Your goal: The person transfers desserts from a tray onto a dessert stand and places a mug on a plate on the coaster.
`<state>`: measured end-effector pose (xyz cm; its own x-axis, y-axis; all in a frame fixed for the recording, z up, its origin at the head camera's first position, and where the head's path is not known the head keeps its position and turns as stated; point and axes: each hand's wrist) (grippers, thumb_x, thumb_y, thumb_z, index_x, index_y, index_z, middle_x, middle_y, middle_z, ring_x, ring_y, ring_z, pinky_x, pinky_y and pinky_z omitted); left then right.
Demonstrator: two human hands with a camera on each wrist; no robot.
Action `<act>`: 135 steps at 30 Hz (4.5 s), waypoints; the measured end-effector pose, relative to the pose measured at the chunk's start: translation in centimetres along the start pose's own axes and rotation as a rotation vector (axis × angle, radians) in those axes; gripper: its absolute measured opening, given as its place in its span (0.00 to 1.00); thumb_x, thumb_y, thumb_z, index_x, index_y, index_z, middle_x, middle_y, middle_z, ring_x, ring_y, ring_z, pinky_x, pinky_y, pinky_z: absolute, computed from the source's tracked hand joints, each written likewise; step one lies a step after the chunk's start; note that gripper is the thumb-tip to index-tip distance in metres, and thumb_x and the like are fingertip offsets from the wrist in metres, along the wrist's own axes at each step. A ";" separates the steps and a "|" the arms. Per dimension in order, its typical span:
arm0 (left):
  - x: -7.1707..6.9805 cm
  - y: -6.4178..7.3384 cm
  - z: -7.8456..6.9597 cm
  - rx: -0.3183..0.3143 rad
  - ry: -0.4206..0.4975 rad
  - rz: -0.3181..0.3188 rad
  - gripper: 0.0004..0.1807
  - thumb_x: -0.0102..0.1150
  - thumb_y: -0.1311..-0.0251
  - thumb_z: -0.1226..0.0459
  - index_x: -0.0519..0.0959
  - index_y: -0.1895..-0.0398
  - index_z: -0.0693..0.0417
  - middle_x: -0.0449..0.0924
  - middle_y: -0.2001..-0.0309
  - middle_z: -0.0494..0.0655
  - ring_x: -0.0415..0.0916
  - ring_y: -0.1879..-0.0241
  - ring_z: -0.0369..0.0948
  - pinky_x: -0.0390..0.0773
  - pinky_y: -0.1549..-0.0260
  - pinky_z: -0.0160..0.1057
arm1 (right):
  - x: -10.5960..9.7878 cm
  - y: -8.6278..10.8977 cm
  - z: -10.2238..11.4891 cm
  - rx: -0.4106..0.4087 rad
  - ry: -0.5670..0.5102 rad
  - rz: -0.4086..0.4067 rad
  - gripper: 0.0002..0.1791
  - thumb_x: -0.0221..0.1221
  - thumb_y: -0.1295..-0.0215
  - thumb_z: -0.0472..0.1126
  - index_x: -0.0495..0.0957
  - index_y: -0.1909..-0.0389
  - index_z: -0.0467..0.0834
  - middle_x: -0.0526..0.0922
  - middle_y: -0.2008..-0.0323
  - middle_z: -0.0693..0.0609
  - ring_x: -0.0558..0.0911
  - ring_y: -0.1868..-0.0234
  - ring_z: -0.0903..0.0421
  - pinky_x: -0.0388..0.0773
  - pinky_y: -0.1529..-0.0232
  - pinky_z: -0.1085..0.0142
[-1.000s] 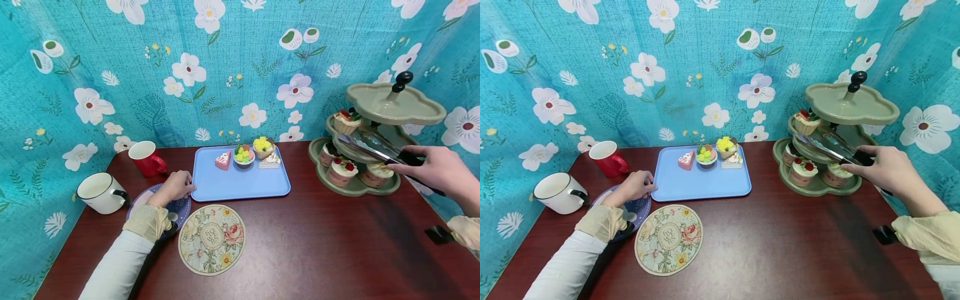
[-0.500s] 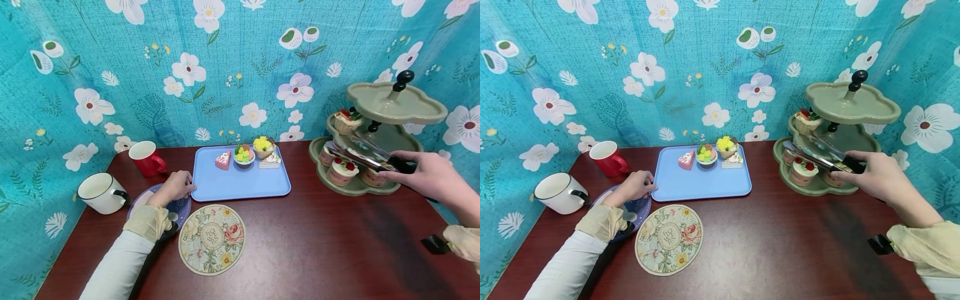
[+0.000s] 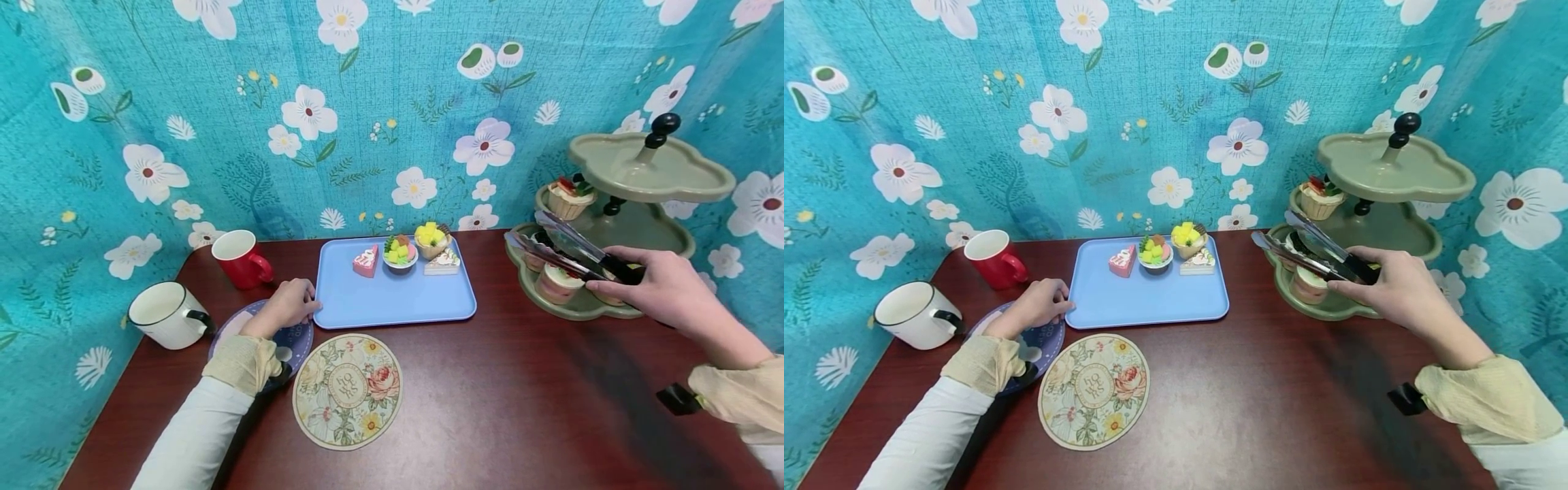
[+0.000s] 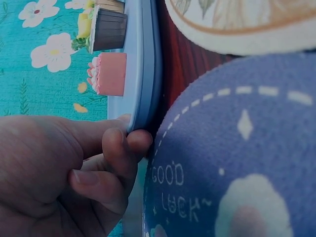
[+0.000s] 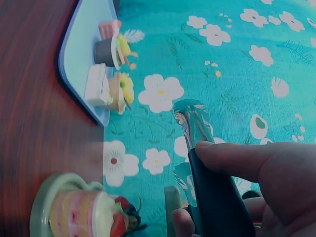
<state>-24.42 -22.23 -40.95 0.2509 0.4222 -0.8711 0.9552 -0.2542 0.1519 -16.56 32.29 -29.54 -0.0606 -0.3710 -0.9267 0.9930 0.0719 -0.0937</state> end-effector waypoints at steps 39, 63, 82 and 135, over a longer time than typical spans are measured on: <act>-0.1 -0.1 -0.1 -0.063 0.018 0.029 0.08 0.60 0.35 0.65 0.76 0.62 0.64 0.82 0.76 0.51 0.78 0.80 0.38 0.79 0.75 0.35 | 8.3 -6.3 5.8 -0.054 -0.095 0.132 0.43 0.66 0.41 0.59 0.69 0.34 0.35 0.79 0.44 0.31 0.78 0.48 0.40 0.74 0.56 0.51; -0.2 -0.1 -0.1 -0.071 0.028 0.045 0.09 0.60 0.35 0.65 0.75 0.60 0.64 0.82 0.76 0.51 0.78 0.79 0.38 0.79 0.74 0.35 | 11.6 -9.5 5.9 -0.009 -0.147 0.134 0.34 0.68 0.42 0.53 0.75 0.40 0.37 0.82 0.56 0.37 0.74 0.58 0.46 0.68 0.61 0.61; -0.1 -0.2 -0.2 -0.091 0.027 0.043 0.09 0.60 0.35 0.65 0.75 0.59 0.64 0.82 0.74 0.52 0.78 0.78 0.38 0.79 0.74 0.35 | 13.2 -10.8 6.6 -0.009 -0.153 0.165 0.34 0.68 0.42 0.54 0.76 0.40 0.37 0.83 0.55 0.38 0.75 0.57 0.46 0.70 0.60 0.58; -0.1 -0.3 -0.1 -0.101 0.025 0.037 0.08 0.60 0.34 0.65 0.75 0.61 0.63 0.81 0.74 0.52 0.79 0.78 0.39 0.79 0.74 0.35 | 13.8 -11.5 7.5 -0.072 -0.052 0.097 0.30 0.65 0.37 0.50 0.75 0.39 0.37 0.83 0.49 0.34 0.80 0.54 0.40 0.73 0.56 0.49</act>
<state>-24.70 -22.07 -40.86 0.2891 0.4364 -0.8520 0.9558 -0.1820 0.2310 -28.04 19.41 -38.57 0.0425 -0.4062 -0.9128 0.9840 0.1753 -0.0322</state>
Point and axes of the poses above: each hand's wrist, its own y-axis away from the middle knuckle, its own x-axis out of the palm, z = x × y
